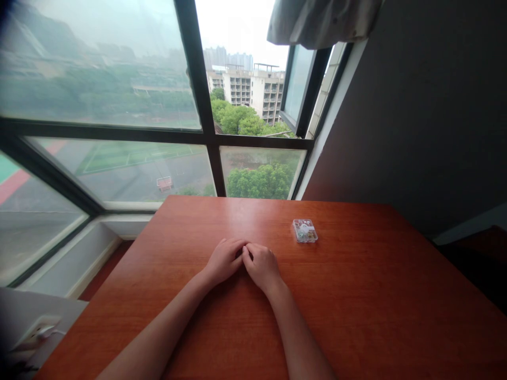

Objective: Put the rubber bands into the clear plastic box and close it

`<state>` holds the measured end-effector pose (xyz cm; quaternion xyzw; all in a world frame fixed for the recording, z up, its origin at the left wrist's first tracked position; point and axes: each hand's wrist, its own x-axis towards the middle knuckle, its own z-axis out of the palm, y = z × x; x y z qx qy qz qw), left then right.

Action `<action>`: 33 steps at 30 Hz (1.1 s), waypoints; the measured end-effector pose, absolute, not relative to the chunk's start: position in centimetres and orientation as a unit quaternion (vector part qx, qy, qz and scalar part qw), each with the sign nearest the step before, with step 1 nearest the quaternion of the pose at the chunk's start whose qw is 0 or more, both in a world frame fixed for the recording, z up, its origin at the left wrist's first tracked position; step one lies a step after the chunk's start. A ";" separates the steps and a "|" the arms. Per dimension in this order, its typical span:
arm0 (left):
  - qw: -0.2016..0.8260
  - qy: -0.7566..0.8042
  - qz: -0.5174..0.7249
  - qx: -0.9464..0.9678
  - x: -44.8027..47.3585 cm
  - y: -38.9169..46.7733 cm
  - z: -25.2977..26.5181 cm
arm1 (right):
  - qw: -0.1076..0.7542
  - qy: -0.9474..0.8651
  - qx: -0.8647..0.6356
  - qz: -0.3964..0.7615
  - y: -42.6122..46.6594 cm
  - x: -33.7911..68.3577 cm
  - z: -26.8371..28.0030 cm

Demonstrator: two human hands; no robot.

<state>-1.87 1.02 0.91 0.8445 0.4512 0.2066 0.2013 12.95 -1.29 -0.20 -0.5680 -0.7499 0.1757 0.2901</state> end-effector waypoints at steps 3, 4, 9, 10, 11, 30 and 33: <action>0.205 0.455 0.202 0.843 -1.8 1.0 1.1 | 0.287 -0.750 -0.568 0.177 -1.2 13.0 -0.3; 0.207 0.457 0.200 0.842 -1.8 1.0 1.1 | 0.287 -0.750 -0.569 0.177 -1.2 13.0 -0.3; 0.206 0.457 0.202 0.841 -1.8 0.9 1.1 | 0.288 -0.752 -0.566 0.178 -1.3 13.0 -0.3; 0.205 0.456 0.203 0.842 -1.9 1.0 1.1 | 0.288 -0.752 -0.566 0.178 -1.3 13.0 -0.3; 0.204 0.454 0.204 0.843 -1.9 1.0 1.0 | 0.287 -0.752 -0.566 0.178 -1.2 13.0 -0.3; 0.196 0.452 0.208 0.845 -1.9 1.0 0.9 | 0.282 -0.748 -0.573 0.182 -1.2 13.0 -0.5; 0.194 0.451 0.206 0.846 -1.9 1.0 0.9 | 0.280 -0.748 -0.574 0.182 -1.2 13.0 -0.4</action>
